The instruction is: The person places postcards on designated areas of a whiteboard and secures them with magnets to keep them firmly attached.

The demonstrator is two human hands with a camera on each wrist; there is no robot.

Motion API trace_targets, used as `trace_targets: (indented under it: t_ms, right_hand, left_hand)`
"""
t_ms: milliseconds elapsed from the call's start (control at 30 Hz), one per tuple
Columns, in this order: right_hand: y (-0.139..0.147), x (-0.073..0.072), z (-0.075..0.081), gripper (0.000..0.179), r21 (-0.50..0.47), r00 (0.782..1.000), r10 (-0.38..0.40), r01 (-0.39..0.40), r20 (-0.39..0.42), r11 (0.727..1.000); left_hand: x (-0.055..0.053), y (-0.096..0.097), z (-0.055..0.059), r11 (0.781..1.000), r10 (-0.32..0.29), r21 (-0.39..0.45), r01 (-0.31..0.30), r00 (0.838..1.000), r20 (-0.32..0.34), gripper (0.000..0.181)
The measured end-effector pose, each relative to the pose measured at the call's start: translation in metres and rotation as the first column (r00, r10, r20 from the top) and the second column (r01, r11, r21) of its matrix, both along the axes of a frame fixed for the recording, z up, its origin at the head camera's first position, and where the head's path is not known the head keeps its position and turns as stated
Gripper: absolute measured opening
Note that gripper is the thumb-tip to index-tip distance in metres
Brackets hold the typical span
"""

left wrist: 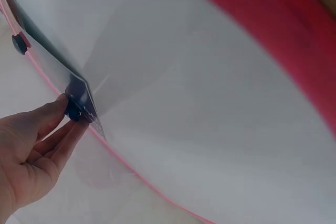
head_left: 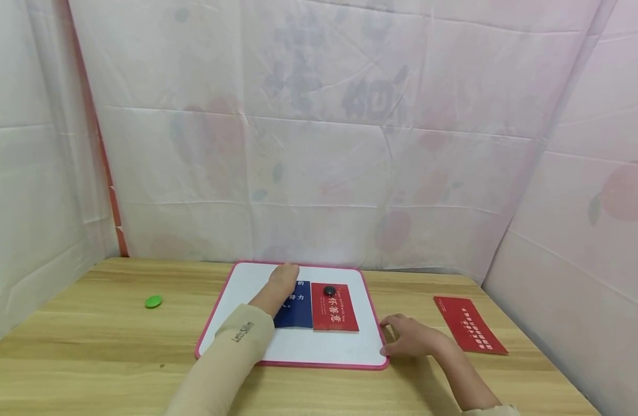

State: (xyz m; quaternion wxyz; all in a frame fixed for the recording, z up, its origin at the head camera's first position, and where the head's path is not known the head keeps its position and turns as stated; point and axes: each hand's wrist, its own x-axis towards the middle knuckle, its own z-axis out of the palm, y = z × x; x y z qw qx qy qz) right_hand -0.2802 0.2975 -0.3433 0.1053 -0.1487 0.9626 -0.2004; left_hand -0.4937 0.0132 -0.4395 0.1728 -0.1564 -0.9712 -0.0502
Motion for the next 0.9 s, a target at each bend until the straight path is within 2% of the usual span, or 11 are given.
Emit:
trace_targets:
  t_ms: [33, 100, 133, 167, 200, 333, 367, 467, 633, 767, 900]
  right_hand:
    - [0.0, 0.0, 0.0, 0.052, 0.001, 1.0, 0.001, -0.001, -0.002, 1.0]
    - [0.0, -0.001, 0.0, 0.052, 0.001, 1.0, 0.001, -0.001, -0.005, 1.0]
    - [0.0, -0.001, -0.001, 0.052, 0.001, 1.0, 0.002, -0.002, -0.006, 1.0]
    - [0.0, -0.001, -0.001, 0.052, 0.002, 1.0, 0.002, -0.002, -0.007, 1.0]
    - [0.0, -0.001, -0.001, 0.052, 0.002, 1.0, 0.002, -0.002, -0.007, 1.0]
    - [-0.001, -0.002, -0.001, 0.052, 0.002, 1.0, 0.002, -0.002, -0.005, 1.0]
    - [-0.001, -0.002, -0.001, 0.052, 0.004, 1.0, 0.001, -0.001, -0.004, 1.0]
    - [0.0, -0.001, -0.001, 0.052, 0.006, 1.0, -0.001, 0.001, -0.004, 1.0]
    - [0.002, 0.0, -0.001, 0.053, 0.004, 1.0, -0.002, 0.002, -0.001, 1.0]
    - [0.002, 0.001, -0.002, 0.053, 0.001, 1.0, 0.0, 0.0, -0.003, 1.0]
    - [0.001, 0.0, -0.002, 0.053, 0.008, 1.0, -0.006, 0.006, -0.002, 1.0]
  left_hand:
    - [-0.007, -0.002, -0.006, 1.0, -0.01, -0.001, 0.01, 1.0, 0.002, 0.012]
    - [0.002, -0.002, 0.005, 1.0, -0.009, 0.011, 0.008, 0.998, 0.066, 0.013]
    - [0.008, -0.003, 0.009, 0.999, -0.033, 0.013, 0.032, 0.998, 0.049, 0.015]
    - [0.022, -0.003, 0.022, 0.999, -0.033, 0.018, 0.032, 0.997, 0.077, 0.015]
    - [0.024, -0.002, 0.025, 0.999, -0.034, 0.021, 0.032, 0.994, 0.103, 0.016]
    - [0.074, -0.003, 0.065, 0.997, -0.078, 0.022, 0.076, 0.993, 0.092, 0.019]
    - [0.088, -0.002, 0.078, 0.998, -0.063, 0.021, 0.061, 0.989, 0.136, 0.019]
    - [0.105, -0.003, 0.089, 0.996, -0.087, 0.007, 0.087, 0.99, 0.112, 0.021]
    - [0.112, -0.001, 0.093, 0.996, -0.083, -0.028, 0.088, 0.988, 0.134, 0.02]
    - [0.109, 0.0, 0.091, 0.997, -0.071, -0.029, 0.077, 0.982, 0.174, 0.019]
    - [0.108, -0.001, 0.088, 0.997, -0.066, -0.021, 0.071, 0.983, 0.174, 0.017]
